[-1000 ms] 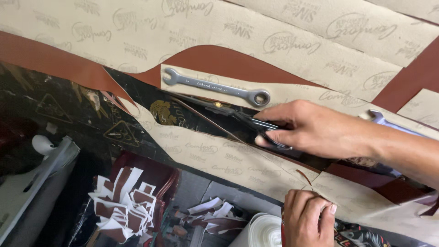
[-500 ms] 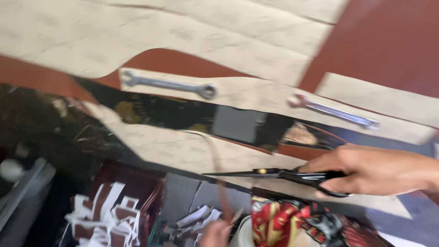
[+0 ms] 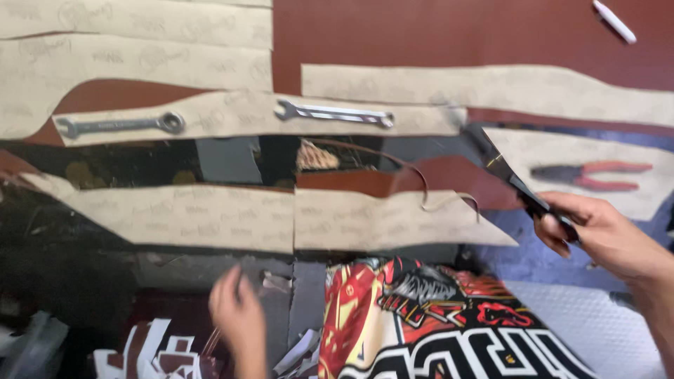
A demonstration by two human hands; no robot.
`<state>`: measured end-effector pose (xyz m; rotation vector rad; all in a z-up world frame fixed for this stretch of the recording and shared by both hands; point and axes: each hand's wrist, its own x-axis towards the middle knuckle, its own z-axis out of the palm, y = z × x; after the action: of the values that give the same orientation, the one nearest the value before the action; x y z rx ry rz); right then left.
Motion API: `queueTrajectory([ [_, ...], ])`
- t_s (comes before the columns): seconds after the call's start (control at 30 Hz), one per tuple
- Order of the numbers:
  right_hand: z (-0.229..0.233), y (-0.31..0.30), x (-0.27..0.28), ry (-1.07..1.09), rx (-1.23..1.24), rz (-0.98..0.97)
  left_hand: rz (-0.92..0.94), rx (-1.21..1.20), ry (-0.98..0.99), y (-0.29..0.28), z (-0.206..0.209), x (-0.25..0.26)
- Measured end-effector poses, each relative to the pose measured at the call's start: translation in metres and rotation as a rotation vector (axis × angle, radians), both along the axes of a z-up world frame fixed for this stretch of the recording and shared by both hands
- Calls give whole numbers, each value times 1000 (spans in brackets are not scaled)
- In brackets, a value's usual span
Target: The person uses shears to cut long strips from a large sheet of brown leather on a workbench. They repeatedly align the leather, cut along straight lines, and separate the cut strips from the main sheet. Wrenches and pliers are visible on the table but are not used.
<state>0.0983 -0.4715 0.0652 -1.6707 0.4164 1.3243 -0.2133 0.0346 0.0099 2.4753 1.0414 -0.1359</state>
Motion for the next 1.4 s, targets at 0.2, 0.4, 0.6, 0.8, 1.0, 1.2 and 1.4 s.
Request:
queueTrajectory([
  [0.2, -4, -37, -57, -85, 80, -343, -207, -139, -368, -100, 9, 182],
  [0.4, -31, -48, -108, 13, 139, -348, -627, -165, -509, -188, -5, 284],
  [0.6, -64, 7, -161, 22, 328, -425, -818, -41, -479, -195, -25, 314],
  [0.8, -81, 52, -191, 61, 557, -695, -851, 95, -487, -200, -49, 305],
  [1.0, -91, 104, -203, -91, 563, -810, -841, 28, -533, -193, -66, 306],
  [1.2, -80, 132, -204, -118, 521, -860, -838, -14, -524, -189, -69, 302],
  [1.4, -83, 149, -192, -151, 497, -924, -837, -47, -527, -189, -75, 302],
])
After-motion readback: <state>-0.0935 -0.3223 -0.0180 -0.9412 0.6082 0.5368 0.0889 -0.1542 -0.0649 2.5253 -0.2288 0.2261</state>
